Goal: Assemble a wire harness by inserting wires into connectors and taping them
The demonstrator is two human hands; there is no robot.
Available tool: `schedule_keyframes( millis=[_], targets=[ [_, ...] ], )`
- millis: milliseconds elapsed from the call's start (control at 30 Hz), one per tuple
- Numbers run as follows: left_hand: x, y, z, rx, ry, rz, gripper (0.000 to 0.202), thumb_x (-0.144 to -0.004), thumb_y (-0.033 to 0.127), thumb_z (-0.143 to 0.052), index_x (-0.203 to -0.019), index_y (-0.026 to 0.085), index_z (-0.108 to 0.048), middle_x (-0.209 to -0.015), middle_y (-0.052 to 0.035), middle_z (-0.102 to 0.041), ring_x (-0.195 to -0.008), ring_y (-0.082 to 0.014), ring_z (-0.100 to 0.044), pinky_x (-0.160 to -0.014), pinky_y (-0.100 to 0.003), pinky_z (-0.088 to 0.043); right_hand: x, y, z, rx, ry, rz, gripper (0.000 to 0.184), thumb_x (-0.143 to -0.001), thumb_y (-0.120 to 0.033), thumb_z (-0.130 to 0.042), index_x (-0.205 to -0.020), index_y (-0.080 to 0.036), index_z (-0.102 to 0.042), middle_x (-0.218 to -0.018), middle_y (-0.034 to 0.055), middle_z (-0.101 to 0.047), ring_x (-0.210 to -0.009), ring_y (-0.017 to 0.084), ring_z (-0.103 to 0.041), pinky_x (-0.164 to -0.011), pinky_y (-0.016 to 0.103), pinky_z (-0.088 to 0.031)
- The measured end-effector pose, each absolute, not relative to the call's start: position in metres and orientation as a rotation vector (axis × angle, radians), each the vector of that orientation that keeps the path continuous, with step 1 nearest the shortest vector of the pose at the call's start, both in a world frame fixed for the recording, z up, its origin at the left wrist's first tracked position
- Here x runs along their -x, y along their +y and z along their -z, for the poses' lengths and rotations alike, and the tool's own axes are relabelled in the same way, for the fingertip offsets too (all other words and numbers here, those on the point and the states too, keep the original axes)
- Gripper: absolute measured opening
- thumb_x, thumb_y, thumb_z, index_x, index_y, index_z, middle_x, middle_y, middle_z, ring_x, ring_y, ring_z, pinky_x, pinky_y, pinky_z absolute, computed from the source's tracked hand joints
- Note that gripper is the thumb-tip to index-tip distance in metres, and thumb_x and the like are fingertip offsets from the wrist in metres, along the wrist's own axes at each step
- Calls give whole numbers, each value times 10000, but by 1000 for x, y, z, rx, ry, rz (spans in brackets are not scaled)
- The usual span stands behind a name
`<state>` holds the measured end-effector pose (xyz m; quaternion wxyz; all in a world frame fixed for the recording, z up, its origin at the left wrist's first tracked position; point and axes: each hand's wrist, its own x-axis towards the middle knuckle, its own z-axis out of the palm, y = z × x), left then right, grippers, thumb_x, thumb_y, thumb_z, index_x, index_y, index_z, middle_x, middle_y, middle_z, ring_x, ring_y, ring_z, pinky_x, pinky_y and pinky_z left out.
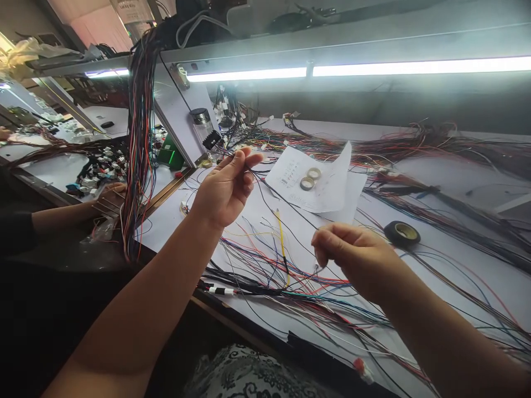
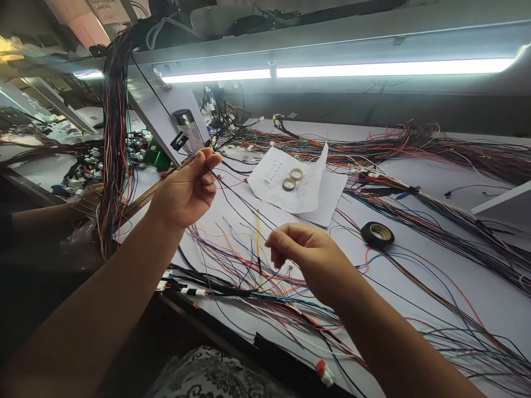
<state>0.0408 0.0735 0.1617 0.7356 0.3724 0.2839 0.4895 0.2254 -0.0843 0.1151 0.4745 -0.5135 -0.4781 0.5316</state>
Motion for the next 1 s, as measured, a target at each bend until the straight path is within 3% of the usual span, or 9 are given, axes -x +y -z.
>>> schedule_keyframes(
  millis=[167, 367, 433, 500, 567, 667, 800, 900, 1000],
  targets=[
    [-43, 72, -164, -753, 608, -1076, 132, -873, 160, -553, -846, 152, -682, -738, -10, -709, -459, -5, -546, -466, -94, -436, -230, -83, -101, 1048, -1053, -1847, 256, -837, -401, -618, -812, -147, -634, -470, -54, -489, -436, 52, -389, -463, 197, -309],
    [-41, 74, -158, -713, 553, -1035, 128, -879, 152, -538, -911, 141, -662, -751, -22, -701, -475, -18, -546, -456, -111, -428, -236, -72, -88, 908, -1098, -1996, 268, -850, -404, -592, -792, -144, -624, -389, -92, -399, -366, 37, -286, -415, 188, -237],
    [-34, 79, -161, -724, 566, -1004, 124, -871, 171, -558, -958, 162, -645, -800, -21, -701, -486, -28, -549, -442, -130, -414, -234, -71, -91, 1052, -1177, -1850, 275, -870, -422, -554, -848, -159, -632, -474, -57, -500, -433, 56, -413, -491, 200, -355],
    [-22, 87, -167, -714, 589, -977, 134, -860, 234, -586, -975, 177, -625, -860, -26, -695, -480, -31, -538, -410, -142, -380, -230, -73, -93, 1244, -1355, -1598, 314, -883, -454, -518, -1019, -192, -627, -754, 18, -648, -699, 120, -581, -702, 270, -456],
    [-7, 98, -172, -672, 614, -978, 186, -860, 332, -584, -939, 166, -606, -865, -34, -682, -462, -30, -518, -381, -147, -341, -226, -81, -91, 1334, -1569, -1369, 412, -885, -483, -491, -1217, -246, -545, -1078, 63, -632, -997, 188, -568, -899, 359, -428],
    [17, 120, -172, -599, 660, -1021, 290, -903, 409, -483, -859, 136, -571, -765, -35, -658, -431, -38, -485, -360, -156, -320, -217, -101, -71, 1317, -1778, -1193, 557, -861, -487, -511, -1364, -278, -390, -1285, 76, -520, -1164, 231, -481, -1001, 408, -379],
    [52, 148, -153, -535, 792, -1082, 304, -947, 342, -382, -806, 127, -542, -659, -22, -635, -392, -50, -444, -344, -168, -302, -205, -129, -28, 1573, -2009, -823, 719, -725, -322, -698, -1371, -265, -387, -1299, 89, -501, -1178, 281, -454, -1008, 457, -375],
    [77, 158, -133, -540, 881, -1076, 270, -942, 310, -393, -792, 139, -538, -676, -20, -636, -376, -44, -421, -342, -163, -296, -208, -143, -4, 1601, -2165, -630, 482, -799, -215, -593, -1272, -262, -510, -1162, 80, -588, -1054, 249, -536, -932, 431, -436],
    [96, 158, -115, -579, 977, -1039, 200, -912, 292, -463, -807, 146, -553, -689, -19, -621, -370, -37, -409, -348, -157, -303, -225, -150, 2, 1523, -2197, -641, 306, -856, -221, -488, -1134, -268, -605, -1034, 66, -636, -915, 204, -601, -797, 323, -501]
  ],
)
